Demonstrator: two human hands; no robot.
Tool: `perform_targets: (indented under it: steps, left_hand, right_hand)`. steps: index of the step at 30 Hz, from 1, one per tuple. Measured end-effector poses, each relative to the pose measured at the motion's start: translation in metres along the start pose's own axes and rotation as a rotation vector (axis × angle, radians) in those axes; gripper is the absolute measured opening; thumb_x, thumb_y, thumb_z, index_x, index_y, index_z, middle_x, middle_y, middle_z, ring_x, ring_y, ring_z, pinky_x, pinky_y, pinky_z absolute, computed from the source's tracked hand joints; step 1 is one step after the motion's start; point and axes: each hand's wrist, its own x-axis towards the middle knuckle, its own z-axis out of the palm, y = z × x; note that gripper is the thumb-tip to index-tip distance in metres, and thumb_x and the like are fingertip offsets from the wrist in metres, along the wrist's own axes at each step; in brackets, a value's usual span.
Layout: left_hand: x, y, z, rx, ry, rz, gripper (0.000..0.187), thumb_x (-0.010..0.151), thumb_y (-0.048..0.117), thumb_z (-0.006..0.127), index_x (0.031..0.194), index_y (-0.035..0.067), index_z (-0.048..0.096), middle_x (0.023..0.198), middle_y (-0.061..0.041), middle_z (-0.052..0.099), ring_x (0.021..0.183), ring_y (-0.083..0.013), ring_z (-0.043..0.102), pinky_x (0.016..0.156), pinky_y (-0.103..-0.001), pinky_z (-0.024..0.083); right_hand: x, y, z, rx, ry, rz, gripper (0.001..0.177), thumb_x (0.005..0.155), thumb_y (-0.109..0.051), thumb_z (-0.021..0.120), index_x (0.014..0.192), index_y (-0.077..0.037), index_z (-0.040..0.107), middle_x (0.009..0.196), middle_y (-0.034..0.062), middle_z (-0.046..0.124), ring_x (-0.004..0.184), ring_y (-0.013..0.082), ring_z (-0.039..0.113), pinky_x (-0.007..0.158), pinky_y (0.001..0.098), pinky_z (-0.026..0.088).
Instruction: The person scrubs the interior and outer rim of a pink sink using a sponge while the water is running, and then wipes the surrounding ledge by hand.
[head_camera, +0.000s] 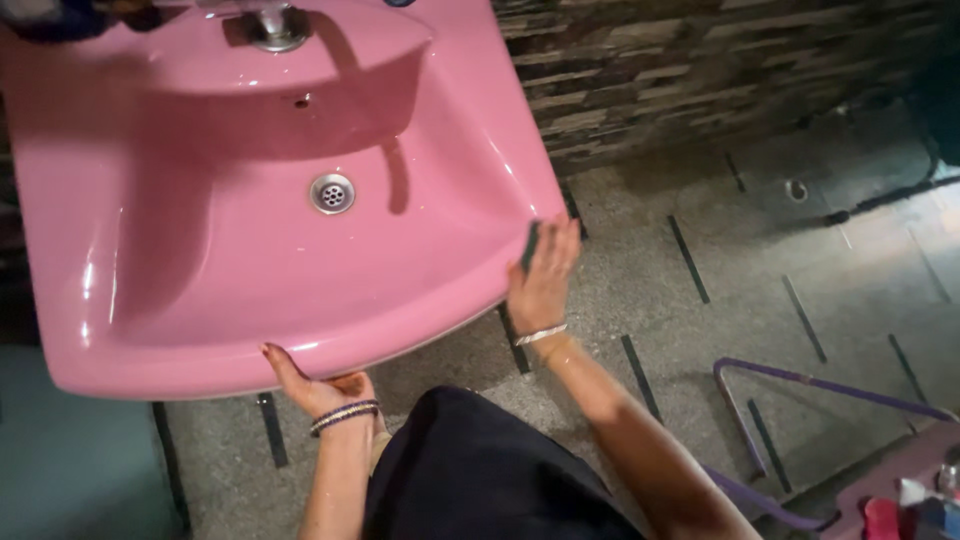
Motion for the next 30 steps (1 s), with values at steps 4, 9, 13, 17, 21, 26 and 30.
perform_targets:
  steps: [4,9,13,17,21,26,30]
  left_hand:
    - [0.004,0.002,-0.008,0.028,0.062,-0.156,0.074,0.093,0.067,0.065,0.146,0.017,0.055,0.122,-0.002,0.058,0.084,-0.0155,0.046,0.064,-0.028,0.022]
    - [0.002,0.016,-0.009,0.161,-0.002,-0.232,0.075,0.094,0.059,0.057,0.146,0.007,0.044,0.134,-0.017,0.064,0.123,-0.0309,0.066,0.106,-0.052,0.053]
    - [0.014,0.023,-0.018,0.158,0.005,-0.264,0.074,0.087,0.055,0.057,0.147,0.016,0.039,0.138,-0.015,0.058,0.13,-0.0362,0.057,0.107,-0.058,0.046]
    - [0.013,0.043,-0.019,0.054,-0.047,-0.29,0.086,0.089,0.054,0.064,0.15,0.0,0.036,0.149,-0.023,0.049,0.137,-0.0404,0.052,0.116,-0.064,0.039]
    - [0.008,0.059,-0.026,-0.14,-0.013,-0.304,0.111,0.083,0.081,0.05,0.154,0.002,0.019,0.156,-0.026,0.031,0.145,-0.0448,0.035,0.121,-0.072,0.022]
    - [0.033,0.067,-0.056,-0.244,-0.227,-0.317,0.139,0.071,0.097,0.038,0.155,-0.013,0.03,0.16,-0.034,0.024,0.148,-0.0477,0.022,0.117,-0.073,0.027]
    - [0.048,0.086,-0.082,-0.222,-0.204,-0.354,0.136,0.07,0.099,0.034,0.155,-0.007,0.025,0.153,-0.031,0.035,0.142,-0.0486,0.034,0.116,-0.067,0.019]
  right_hand:
    - [-0.057,-0.046,0.007,0.069,-0.219,-0.45,0.095,0.091,-0.046,0.064,0.163,-0.008,0.014,0.165,0.0217,0.015,0.156,0.0424,0.005,0.121,0.0699,0.0]
    - [-0.084,-0.08,0.028,-0.143,-0.214,-0.884,0.084,0.094,-0.021,0.062,0.165,-0.012,0.018,0.172,0.0152,0.014,0.161,0.0378,0.012,0.126,0.0698,0.002]
    - [-0.067,-0.064,0.036,0.041,-0.267,-1.153,0.083,0.098,-0.032,0.058,0.17,-0.02,0.02,0.175,0.0085,0.017,0.161,0.0301,0.014,0.122,0.0697,0.004]
    - [-0.017,0.007,0.013,-0.253,-0.179,-1.411,0.076,0.092,-0.027,0.055,0.165,-0.028,0.033,0.17,0.0025,0.027,0.156,0.0237,0.026,0.118,0.0712,0.01]
    - [0.003,0.023,-0.002,-0.283,-0.114,-1.504,0.071,0.094,-0.025,0.053,0.163,-0.029,0.036,0.168,0.0003,0.029,0.154,0.0183,0.029,0.121,0.0678,0.012]
    - [-0.011,-0.057,-0.001,-0.436,-0.041,-1.669,0.074,0.087,-0.034,0.053,0.16,-0.02,0.046,0.171,-0.0013,0.027,0.154,0.0139,0.028,0.114,0.0541,0.027]
    - [-0.03,-0.167,0.008,-0.454,-0.214,-1.71,0.055,0.088,-0.038,0.054,0.134,-0.011,0.066,0.174,0.0075,0.027,0.157,0.0216,0.025,0.113,0.0561,0.035]
